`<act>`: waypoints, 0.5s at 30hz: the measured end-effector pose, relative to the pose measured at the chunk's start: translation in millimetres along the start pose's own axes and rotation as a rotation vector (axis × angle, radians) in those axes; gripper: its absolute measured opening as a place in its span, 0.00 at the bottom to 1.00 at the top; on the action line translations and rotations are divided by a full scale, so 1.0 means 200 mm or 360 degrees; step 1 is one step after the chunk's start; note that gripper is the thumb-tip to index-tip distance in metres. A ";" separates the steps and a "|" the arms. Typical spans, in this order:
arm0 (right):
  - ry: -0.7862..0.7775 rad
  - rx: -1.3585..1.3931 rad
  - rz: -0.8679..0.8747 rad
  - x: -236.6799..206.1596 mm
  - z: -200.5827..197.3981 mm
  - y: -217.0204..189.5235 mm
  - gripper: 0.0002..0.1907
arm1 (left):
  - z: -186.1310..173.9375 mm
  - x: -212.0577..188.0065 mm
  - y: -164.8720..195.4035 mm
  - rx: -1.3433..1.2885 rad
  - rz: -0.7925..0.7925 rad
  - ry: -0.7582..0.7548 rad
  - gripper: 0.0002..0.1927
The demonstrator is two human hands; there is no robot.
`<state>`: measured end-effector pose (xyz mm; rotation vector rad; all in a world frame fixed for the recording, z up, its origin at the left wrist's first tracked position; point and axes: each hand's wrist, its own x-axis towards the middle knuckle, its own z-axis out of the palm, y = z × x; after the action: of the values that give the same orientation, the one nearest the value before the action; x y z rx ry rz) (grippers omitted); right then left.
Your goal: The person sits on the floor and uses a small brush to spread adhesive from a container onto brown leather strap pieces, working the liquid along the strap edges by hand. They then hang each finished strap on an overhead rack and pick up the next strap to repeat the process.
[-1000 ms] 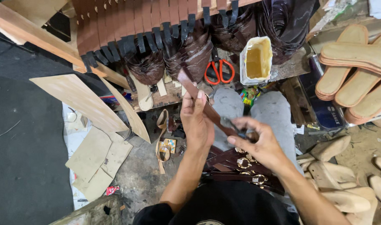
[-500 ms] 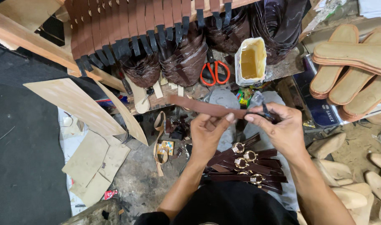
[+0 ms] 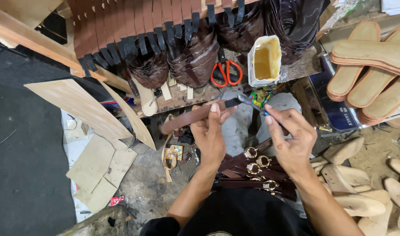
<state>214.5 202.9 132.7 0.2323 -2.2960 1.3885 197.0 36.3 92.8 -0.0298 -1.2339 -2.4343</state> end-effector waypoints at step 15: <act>0.0065 -0.0053 -0.0026 -0.01 0.01 0.03 0.13 | -0.02 0.00 -0.03 -0.0151 0.0064 0.0081 0.04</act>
<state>213.2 203.7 125.1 0.2099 -2.2767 1.3333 196.3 36.2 86.0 -0.0195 -1.0853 -2.4419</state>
